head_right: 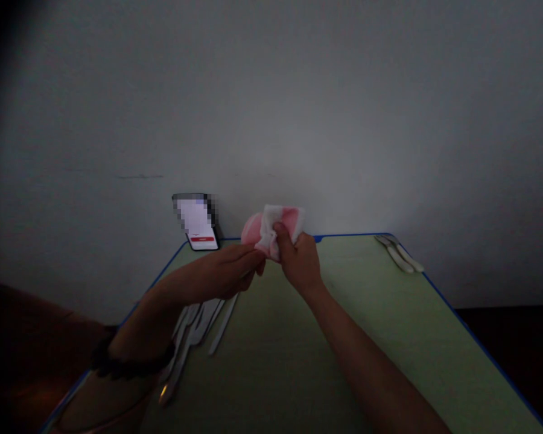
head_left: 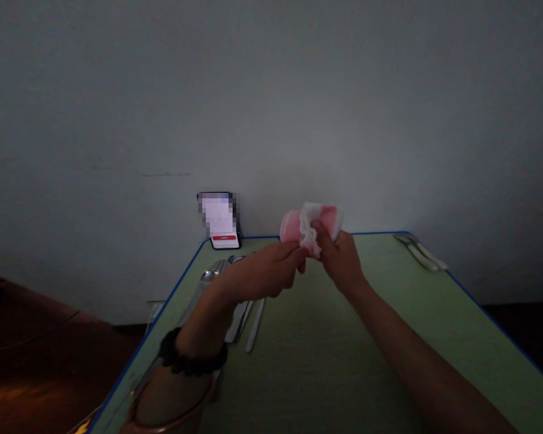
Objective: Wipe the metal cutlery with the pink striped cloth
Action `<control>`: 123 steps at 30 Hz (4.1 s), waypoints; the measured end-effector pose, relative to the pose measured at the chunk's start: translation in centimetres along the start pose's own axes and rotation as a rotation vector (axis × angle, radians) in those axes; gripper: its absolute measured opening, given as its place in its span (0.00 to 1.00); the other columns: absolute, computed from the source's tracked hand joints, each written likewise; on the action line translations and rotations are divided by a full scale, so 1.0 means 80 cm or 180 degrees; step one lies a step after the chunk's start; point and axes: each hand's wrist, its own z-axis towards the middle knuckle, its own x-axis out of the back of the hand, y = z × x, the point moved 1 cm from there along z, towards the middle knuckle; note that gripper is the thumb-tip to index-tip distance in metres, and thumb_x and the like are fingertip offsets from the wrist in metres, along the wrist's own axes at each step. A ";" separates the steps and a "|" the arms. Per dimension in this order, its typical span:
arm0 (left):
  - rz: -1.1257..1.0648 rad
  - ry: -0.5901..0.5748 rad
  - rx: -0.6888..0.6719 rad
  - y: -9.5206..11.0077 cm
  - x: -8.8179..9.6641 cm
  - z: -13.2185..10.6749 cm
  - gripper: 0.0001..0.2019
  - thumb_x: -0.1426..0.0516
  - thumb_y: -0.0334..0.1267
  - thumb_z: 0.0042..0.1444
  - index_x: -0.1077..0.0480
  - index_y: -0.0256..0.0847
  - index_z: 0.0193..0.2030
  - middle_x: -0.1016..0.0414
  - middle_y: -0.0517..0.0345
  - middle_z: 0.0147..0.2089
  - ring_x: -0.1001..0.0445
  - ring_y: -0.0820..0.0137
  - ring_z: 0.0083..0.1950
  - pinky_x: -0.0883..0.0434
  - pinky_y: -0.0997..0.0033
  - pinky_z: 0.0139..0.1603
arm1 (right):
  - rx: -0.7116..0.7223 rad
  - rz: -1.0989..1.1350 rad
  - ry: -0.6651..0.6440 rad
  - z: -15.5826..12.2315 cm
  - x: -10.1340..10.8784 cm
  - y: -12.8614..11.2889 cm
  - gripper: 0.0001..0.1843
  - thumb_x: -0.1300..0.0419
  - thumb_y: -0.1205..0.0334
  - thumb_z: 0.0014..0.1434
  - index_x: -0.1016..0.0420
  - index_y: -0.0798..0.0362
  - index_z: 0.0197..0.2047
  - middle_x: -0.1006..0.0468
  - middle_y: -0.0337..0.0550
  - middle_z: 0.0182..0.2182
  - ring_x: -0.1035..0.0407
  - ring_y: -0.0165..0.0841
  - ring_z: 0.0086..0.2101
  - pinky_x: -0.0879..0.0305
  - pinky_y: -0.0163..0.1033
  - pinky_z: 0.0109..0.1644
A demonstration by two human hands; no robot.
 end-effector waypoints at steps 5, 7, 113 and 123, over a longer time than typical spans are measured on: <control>0.0684 0.0051 -0.0564 -0.002 0.010 -0.002 0.10 0.57 0.37 0.57 0.39 0.39 0.31 0.36 0.58 0.28 0.38 0.75 0.26 0.39 0.78 0.25 | 0.0213 -0.0427 -0.0261 0.007 0.011 -0.013 0.26 0.50 0.45 0.57 0.42 0.54 0.16 0.42 0.33 0.12 0.48 0.24 0.16 0.54 0.31 0.19; 0.0736 0.0063 -0.0646 0.004 0.014 -0.006 0.08 0.55 0.37 0.56 0.39 0.39 0.31 0.35 0.57 0.30 0.38 0.74 0.28 0.38 0.78 0.28 | 0.0348 -0.0361 -0.0320 0.007 0.017 -0.020 0.25 0.51 0.47 0.58 0.42 0.54 0.17 0.43 0.33 0.12 0.48 0.23 0.16 0.53 0.31 0.19; 0.1711 0.1633 -0.0070 0.033 -0.239 0.297 0.35 0.59 0.62 0.55 0.40 0.32 0.55 0.39 0.37 0.57 0.45 0.50 0.60 0.56 0.48 0.61 | 0.0511 -0.3051 -0.0107 0.007 0.262 0.210 0.26 0.59 0.54 0.63 0.32 0.61 0.54 0.34 0.55 0.55 0.42 0.40 0.56 0.46 0.48 0.60; 0.1497 0.1524 -0.0456 0.027 -0.226 0.330 0.26 0.53 0.55 0.57 0.39 0.39 0.55 0.34 0.49 0.55 0.39 0.60 0.56 0.47 0.60 0.58 | 0.0559 -0.2905 -0.0126 0.006 0.261 0.204 0.26 0.58 0.54 0.64 0.34 0.60 0.56 0.35 0.55 0.56 0.43 0.40 0.57 0.46 0.50 0.60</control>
